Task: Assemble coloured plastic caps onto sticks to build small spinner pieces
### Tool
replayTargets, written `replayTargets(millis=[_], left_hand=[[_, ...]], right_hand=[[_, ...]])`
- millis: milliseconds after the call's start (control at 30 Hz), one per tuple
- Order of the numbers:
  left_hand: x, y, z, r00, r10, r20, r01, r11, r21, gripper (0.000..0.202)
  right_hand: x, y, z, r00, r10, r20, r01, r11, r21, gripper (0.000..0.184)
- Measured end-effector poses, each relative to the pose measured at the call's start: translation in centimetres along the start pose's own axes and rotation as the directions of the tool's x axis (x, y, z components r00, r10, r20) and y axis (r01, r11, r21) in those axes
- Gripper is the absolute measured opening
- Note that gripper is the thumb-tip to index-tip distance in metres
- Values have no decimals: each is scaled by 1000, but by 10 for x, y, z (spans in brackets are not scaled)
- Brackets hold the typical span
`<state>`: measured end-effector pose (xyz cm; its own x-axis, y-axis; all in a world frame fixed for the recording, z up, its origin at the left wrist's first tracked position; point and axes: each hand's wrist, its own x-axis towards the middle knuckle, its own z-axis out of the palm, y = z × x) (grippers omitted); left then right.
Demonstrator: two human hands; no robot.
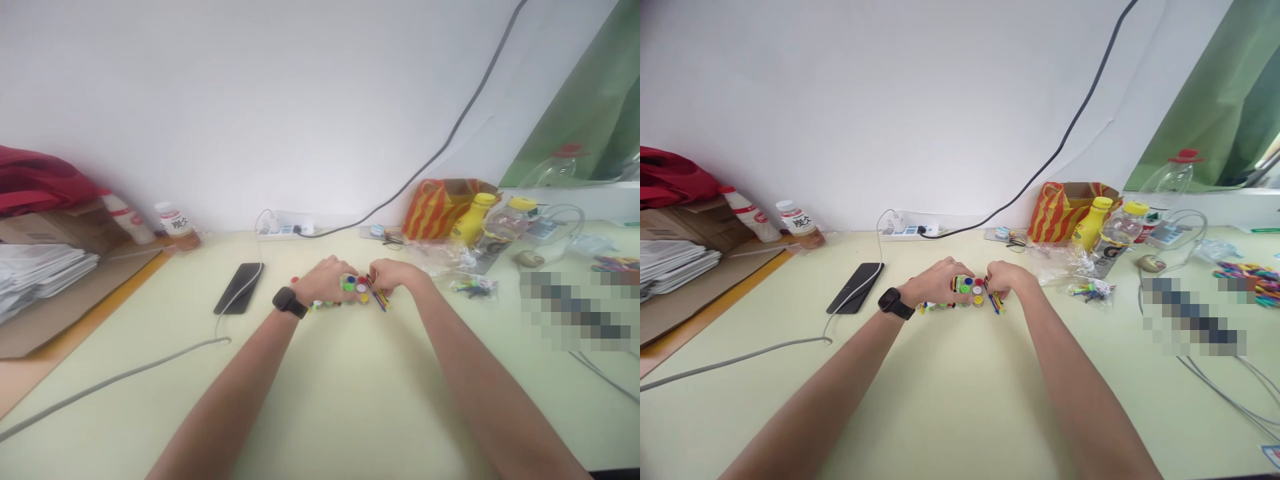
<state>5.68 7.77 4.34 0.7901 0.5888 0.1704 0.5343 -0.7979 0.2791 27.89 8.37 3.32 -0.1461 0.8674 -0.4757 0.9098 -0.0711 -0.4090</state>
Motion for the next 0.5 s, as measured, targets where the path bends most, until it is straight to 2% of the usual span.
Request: replayTargets(millis=[167,267,500], left_hand=[[-7,-12,-8,999,-32,32,32,999,-18,38],[-6,-16,-4,999,-27,22,27,1000,-13,28],[-1,-16,7,997,-62,-47,61,998,-18,23]], right_hand=[[-4,-5,-1,999,-2,38,0,998,58,26],[-5,-7,-3,1000,-19,18,18,998,62,25],[-5,-13,1,995,-87,-55,90,994,64,14]])
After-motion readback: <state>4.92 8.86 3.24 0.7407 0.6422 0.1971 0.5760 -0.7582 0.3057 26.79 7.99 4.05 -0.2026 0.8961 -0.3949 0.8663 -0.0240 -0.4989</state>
